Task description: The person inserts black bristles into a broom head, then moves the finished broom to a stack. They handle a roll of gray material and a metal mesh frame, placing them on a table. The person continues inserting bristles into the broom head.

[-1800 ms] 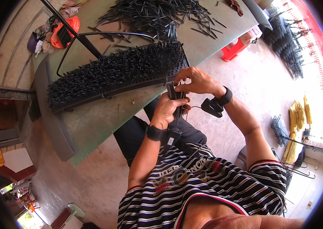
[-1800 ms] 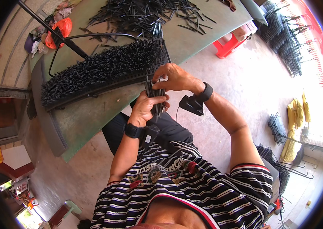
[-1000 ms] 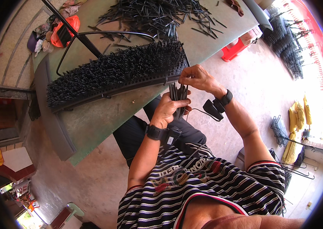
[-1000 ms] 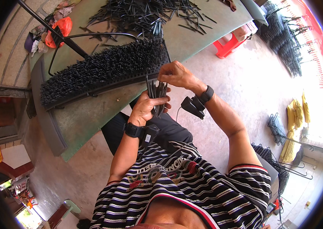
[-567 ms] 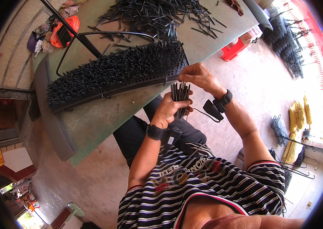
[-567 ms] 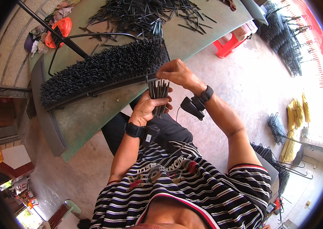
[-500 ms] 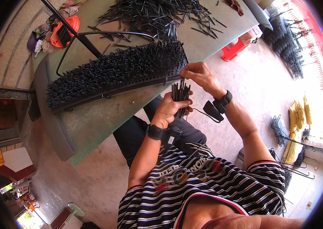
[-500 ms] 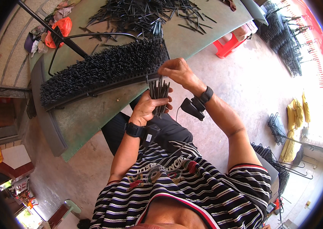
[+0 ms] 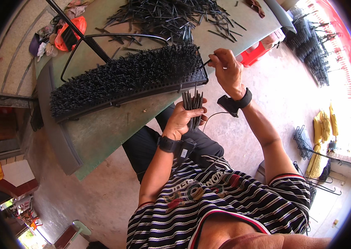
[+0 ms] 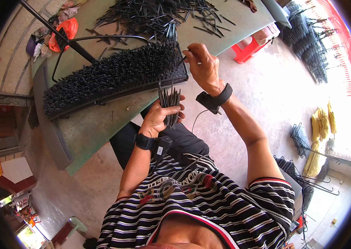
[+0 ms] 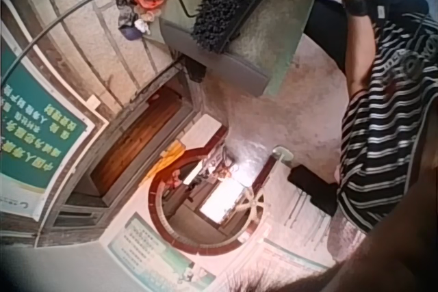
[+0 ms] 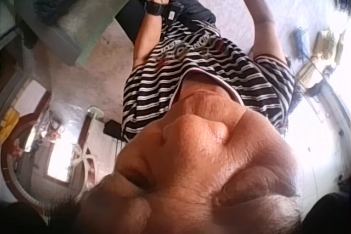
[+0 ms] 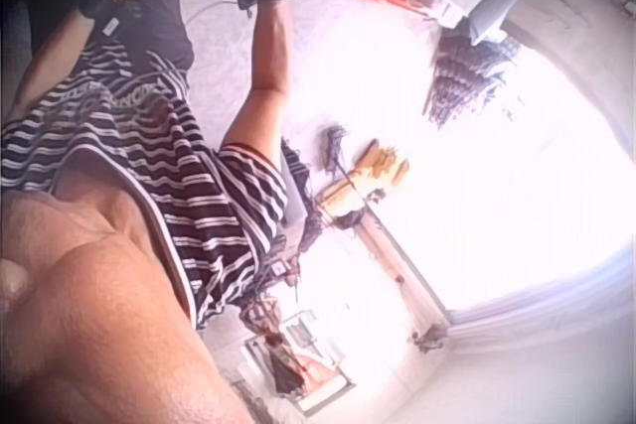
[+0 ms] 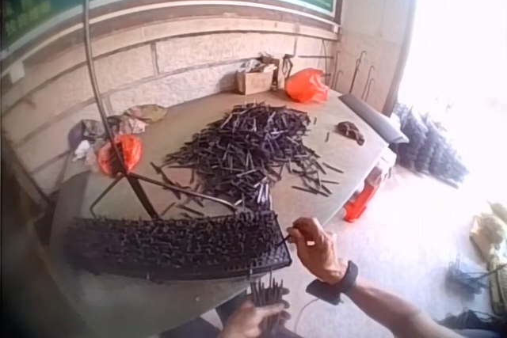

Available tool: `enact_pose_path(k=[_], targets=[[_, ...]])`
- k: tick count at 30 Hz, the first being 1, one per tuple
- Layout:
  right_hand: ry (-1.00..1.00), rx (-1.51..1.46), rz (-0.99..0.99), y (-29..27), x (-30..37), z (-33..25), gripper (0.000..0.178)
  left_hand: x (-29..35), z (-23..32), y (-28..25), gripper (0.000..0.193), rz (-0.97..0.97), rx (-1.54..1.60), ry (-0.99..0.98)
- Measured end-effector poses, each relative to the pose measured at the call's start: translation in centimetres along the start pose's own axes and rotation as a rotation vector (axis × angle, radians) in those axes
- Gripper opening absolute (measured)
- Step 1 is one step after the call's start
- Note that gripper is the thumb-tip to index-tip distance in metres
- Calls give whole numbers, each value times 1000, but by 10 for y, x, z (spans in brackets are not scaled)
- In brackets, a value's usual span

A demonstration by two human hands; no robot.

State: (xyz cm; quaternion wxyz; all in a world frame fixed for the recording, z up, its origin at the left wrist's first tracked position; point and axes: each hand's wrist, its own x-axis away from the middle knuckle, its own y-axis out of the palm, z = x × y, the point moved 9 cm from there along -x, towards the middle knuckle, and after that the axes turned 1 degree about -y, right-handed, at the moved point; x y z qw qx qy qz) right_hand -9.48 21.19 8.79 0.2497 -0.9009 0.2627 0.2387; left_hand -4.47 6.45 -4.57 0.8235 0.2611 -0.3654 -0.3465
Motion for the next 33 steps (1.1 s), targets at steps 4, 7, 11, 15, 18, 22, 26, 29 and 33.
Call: enact_pose_path(k=[4, 7, 11, 15, 18, 22, 26, 29, 33], targets=[[-103, 79, -33, 7, 3, -6, 9, 1, 1, -1, 34, 1, 9, -1], [-164, 129, -75, 14, 5, -8, 8, 2, 2, -2, 34, 6, 13, 1], [-372, 304, -299, 34, 11, -9, 6, 2, 4, -2, 34, 6, 4, 14], [-407, 417, -408, 45, 11, -13, 5, 3, 6, -2, 34, 11, -2, 26], [-28, 256, -343, 31, 7, -4, 9, 3, 5, -4, 34, 10, 2, 27], [93, 0, -757, 56, 29, 3, 14, 2, 5, 0, 34, 12, -6, 21], [125, 81, -890, 54, 34, 1, 17, 3, 5, 0, 34, 12, 3, 24], [192, 132, -961, 55, 42, 10, 16, 3, 3, 2, 35, -11, 8, 32], [-74, 214, -843, 52, 44, 6, 12, 1, -2, 3, 36, -14, 25, 2]])
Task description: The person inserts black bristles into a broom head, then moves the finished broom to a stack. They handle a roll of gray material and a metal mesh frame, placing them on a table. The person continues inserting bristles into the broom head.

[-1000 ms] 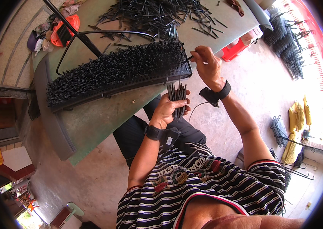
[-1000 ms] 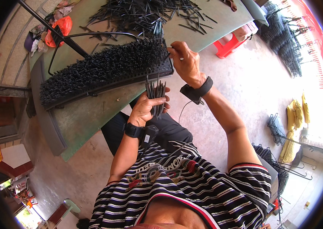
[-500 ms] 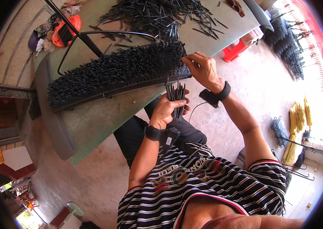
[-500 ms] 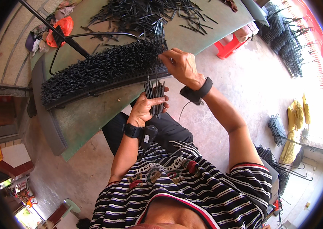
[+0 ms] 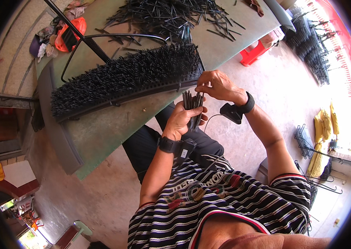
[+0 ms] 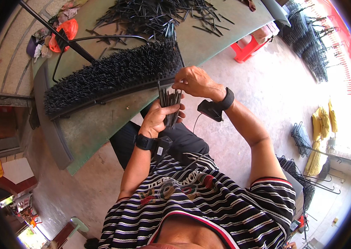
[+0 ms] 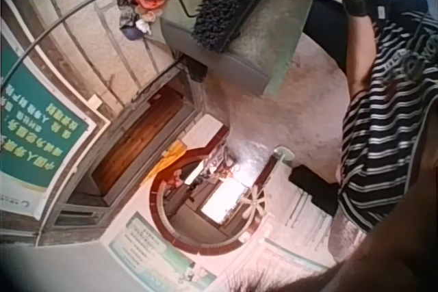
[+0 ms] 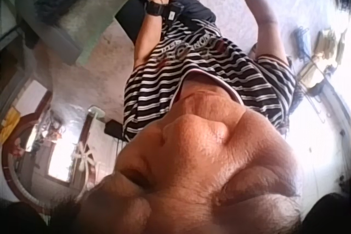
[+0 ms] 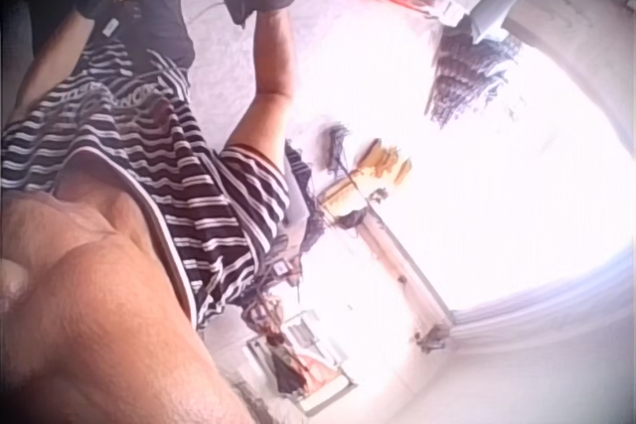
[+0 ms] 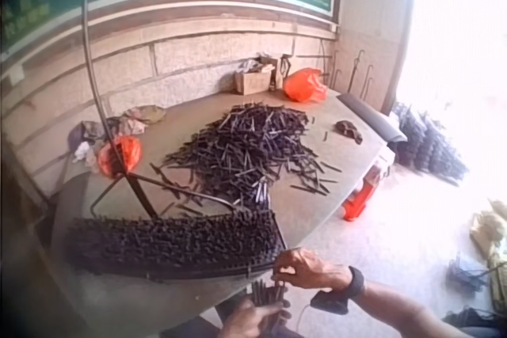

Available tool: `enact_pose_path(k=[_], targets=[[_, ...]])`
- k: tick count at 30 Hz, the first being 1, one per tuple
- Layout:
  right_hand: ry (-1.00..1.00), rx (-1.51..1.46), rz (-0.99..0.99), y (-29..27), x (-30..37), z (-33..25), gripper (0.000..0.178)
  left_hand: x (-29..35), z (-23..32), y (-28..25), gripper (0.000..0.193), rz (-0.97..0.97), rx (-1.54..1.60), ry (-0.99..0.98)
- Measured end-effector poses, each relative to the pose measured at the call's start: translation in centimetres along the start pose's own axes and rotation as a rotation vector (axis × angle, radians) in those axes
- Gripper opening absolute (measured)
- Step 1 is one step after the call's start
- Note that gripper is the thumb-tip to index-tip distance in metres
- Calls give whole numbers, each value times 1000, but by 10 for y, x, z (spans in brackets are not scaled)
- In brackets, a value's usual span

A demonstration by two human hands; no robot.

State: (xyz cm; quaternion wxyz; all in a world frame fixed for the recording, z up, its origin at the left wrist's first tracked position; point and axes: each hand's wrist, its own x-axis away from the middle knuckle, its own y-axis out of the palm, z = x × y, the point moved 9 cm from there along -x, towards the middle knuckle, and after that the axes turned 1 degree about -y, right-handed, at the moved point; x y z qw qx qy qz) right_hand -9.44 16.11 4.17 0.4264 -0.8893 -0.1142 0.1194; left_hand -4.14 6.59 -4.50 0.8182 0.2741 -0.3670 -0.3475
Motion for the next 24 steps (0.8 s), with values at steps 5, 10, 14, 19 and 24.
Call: enact_pose_path(k=[5, 10, 14, 19, 24], targets=[[50, -211, 79, -11, -5, -3, 15, 2, 0, 2, 38, -14, 18, 14], [36, -108, 42, -18, -3, -19, 18, 4, 7, 1, 37, 5, -36, 35], [-48, -66, -53, 0, -3, -20, 17, 4, 7, 4, 38, 30, -66, 20], [151, -332, 26, -5, 0, -6, 12, 1, 5, 1, 38, 16, -41, 37], [371, -431, 71, 3, 8, 6, 15, -1, 5, 0, 38, 21, -39, 54]])
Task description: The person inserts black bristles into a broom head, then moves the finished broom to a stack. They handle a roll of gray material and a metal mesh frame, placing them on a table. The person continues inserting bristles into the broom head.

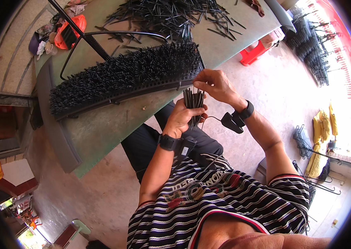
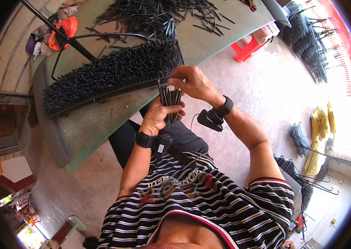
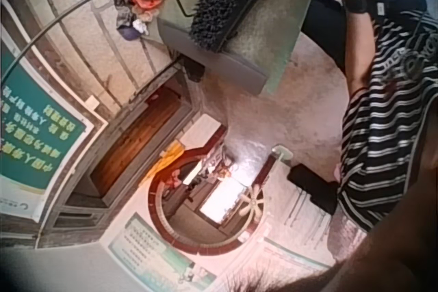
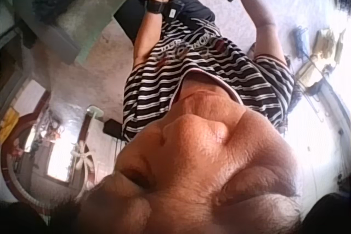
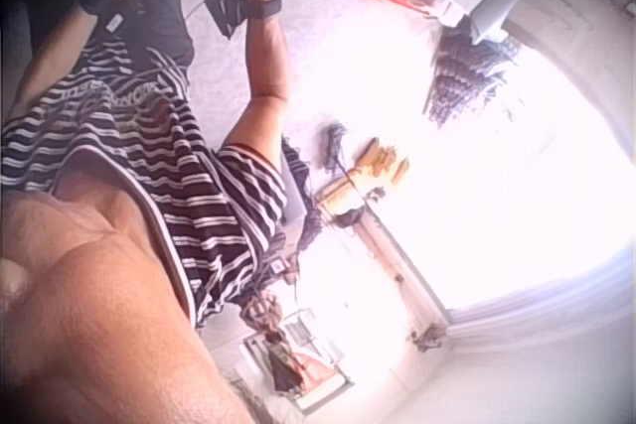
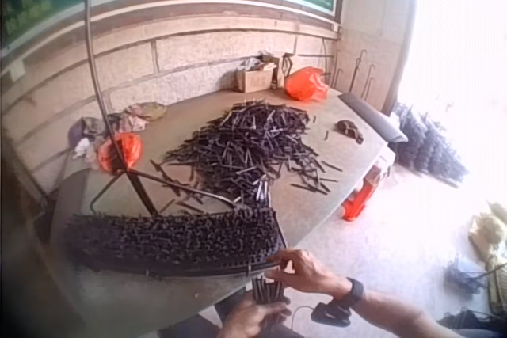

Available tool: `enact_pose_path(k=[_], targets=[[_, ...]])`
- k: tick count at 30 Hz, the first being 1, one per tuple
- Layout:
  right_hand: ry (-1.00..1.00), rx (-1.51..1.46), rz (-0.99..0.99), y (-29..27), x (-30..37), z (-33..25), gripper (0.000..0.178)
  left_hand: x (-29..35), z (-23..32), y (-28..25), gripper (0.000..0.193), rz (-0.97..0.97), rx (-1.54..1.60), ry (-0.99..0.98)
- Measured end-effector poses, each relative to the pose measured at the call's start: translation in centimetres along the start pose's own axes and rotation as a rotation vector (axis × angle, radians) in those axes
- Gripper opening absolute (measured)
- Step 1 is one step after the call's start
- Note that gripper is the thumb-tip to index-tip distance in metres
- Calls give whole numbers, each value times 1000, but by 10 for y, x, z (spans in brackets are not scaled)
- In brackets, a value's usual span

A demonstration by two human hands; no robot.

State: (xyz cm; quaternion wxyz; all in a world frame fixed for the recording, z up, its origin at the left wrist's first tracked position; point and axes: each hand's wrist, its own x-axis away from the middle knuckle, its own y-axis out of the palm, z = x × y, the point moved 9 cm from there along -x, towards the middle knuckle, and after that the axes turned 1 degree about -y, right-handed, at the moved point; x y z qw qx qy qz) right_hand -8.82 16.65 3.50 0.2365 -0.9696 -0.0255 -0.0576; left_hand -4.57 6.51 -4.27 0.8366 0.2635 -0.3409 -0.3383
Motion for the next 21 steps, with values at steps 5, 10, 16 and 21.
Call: enact_pose_path(k=[5, 10, 16, 21], targets=[[-407, 266, -24, 6, 1, -14, 14, -3, -2, 1, 38, 17, -45, -6], [-108, -61, 72, -8, -10, 10, 17, -2, -1, 1, 39, -3, -7, -15], [-215, -355, 545, -49, 4, -9, 14, -4, -4, -8, 40, 4, 43, -3], [-471, 51, 623, -46, 7, -37, 14, -5, -5, -14, 40, 18, 73, -6]])
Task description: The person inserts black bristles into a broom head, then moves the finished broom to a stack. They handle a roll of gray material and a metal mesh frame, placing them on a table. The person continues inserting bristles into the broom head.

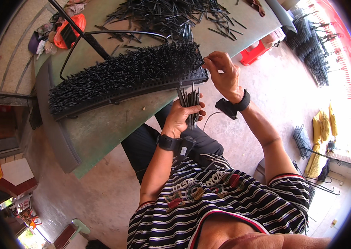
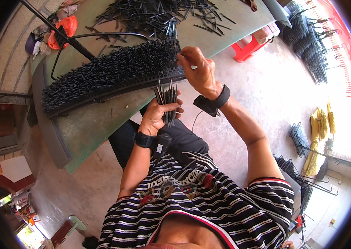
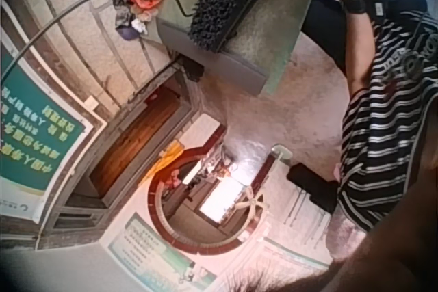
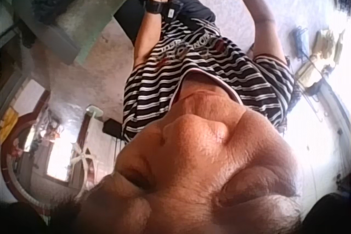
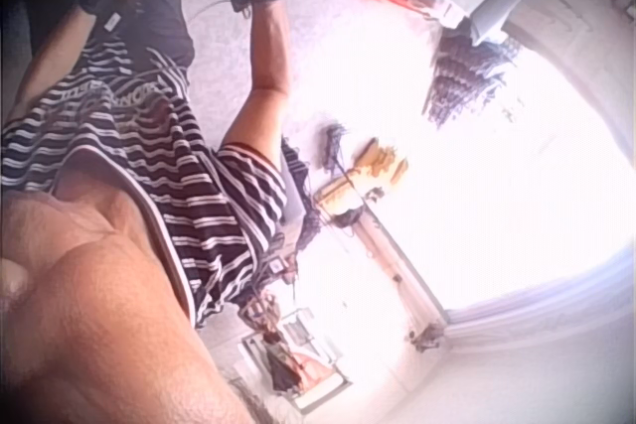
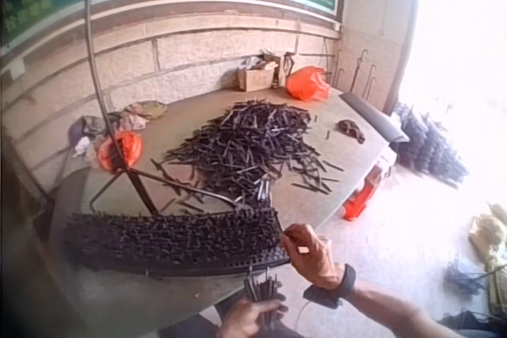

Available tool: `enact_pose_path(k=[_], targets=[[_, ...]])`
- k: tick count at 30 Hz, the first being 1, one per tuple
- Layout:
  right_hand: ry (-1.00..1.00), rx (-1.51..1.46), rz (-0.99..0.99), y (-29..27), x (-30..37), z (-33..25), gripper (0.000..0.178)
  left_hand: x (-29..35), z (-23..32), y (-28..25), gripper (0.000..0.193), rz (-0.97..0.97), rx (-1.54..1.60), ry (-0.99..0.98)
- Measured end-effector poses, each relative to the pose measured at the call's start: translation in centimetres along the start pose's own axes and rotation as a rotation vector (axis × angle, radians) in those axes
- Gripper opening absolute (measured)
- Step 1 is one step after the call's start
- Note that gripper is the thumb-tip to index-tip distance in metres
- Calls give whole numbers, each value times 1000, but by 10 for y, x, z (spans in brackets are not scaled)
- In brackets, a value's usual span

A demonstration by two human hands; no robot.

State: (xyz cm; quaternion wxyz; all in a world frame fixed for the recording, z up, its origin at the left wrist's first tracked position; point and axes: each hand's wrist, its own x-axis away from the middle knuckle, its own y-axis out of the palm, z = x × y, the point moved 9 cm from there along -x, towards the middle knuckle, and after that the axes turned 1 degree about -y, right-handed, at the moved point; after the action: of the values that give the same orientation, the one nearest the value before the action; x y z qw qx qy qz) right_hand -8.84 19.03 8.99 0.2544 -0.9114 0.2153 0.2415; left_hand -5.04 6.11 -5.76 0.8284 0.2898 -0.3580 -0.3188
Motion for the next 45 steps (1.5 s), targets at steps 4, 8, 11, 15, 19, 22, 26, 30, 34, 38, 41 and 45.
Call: enact_pose_path(k=[4, 8, 11, 15, 19, 22, 26, 30, 34, 38, 41, 45], targets=[[-102, 88, -68, 10, 2, 0, 13, 2, 3, -3, 39, 18, 28, 3], [-199, 174, -145, 21, 3, -2, 11, 3, 6, -3, 39, 11, 57, 15], [-295, 327, -299, 35, 5, -3, 10, 3, 8, -2, 40, 21, 41, 17], [-383, 514, -534, 54, 4, 1, 11, 4, 11, -3, 38, 27, 5, 34], [-264, 298, -417, 36, -3, -10, 9, 7, 13, 2, 34, -4, 67, 42], [68, 179, -508, 29, 5, 4, 13, 9, 15, 11, 34, -86, 145, 53], [25, 181, -549, 24, 17, 3, 16, 12, 19, 18, 36, -138, 186, 55], [435, -82, -732, 39, 40, 38, 20, 10, 14, 13, 32, -90, 181, 42], [602, -336, -847, 55, 62, 46, 24, 7, 10, 13, 28, -94, 143, 48], [655, -427, -840, 55, 63, 47, 21, 9, 9, 13, 28, -86, 195, 44], [663, -456, -844, 55, 63, 48, 19, 10, 9, 11, 30, -83, 210, 16], [687, -423, -842, 55, 62, 47, 18, 10, 7, 14, 29, -81, 264, -54]])
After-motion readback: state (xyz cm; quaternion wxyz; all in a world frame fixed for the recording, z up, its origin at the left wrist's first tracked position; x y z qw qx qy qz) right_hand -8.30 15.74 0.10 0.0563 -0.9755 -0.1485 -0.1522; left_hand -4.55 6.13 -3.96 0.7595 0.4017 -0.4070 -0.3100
